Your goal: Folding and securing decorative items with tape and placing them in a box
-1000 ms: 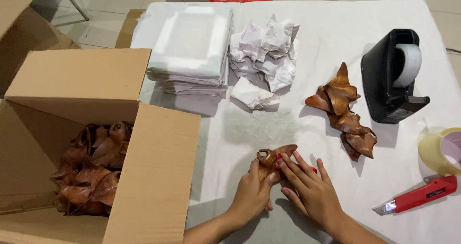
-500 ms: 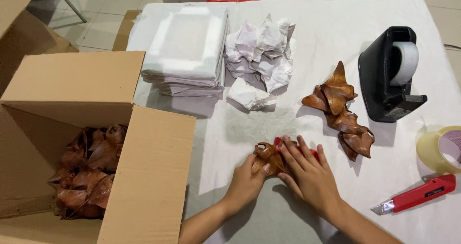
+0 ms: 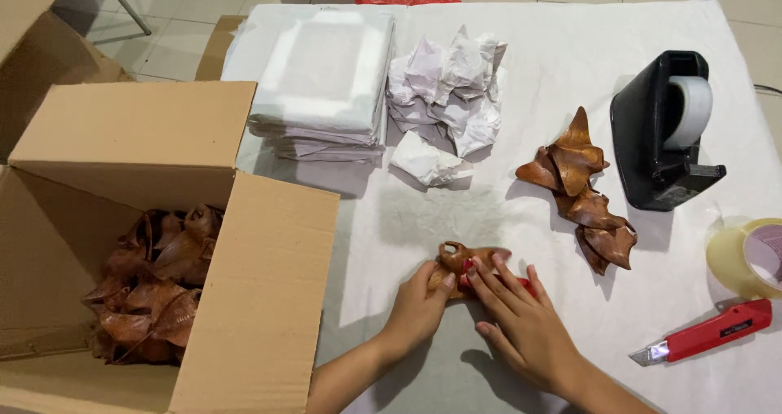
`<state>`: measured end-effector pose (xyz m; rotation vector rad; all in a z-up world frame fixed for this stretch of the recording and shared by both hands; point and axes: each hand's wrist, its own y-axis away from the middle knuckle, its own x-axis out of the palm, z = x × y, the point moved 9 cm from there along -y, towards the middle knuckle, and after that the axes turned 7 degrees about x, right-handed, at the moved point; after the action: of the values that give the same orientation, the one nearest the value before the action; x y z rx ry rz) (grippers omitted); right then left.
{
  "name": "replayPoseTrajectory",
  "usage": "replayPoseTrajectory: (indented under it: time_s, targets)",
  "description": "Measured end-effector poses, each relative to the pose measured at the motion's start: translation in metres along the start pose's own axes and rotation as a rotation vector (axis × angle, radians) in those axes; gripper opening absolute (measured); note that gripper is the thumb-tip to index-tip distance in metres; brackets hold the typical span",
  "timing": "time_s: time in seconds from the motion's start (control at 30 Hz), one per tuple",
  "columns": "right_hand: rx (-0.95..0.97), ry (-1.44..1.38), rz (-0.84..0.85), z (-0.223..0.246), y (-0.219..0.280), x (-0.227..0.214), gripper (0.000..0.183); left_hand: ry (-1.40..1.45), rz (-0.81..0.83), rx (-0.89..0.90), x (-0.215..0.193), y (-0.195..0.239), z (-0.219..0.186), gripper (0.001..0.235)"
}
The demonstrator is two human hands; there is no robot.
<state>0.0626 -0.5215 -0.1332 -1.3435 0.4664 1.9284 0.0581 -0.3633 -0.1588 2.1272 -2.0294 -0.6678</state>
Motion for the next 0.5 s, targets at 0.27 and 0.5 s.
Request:
replayPoseTrajectory:
  time_s: [0.27, 0.5]
  targets:
    - [-0.012, -0.083, -0.032, 0.01, -0.033, -0.007, 0.083, -0.162, 0.049, 0.193, 0.005, -0.003, -0.001, 0.02]
    - [0.052, -0.342, -0.006, 0.001, -0.062, -0.024, 0.046, -0.322, 0.085, 0.286, 0.013, 0.007, -0.013, 0.024]
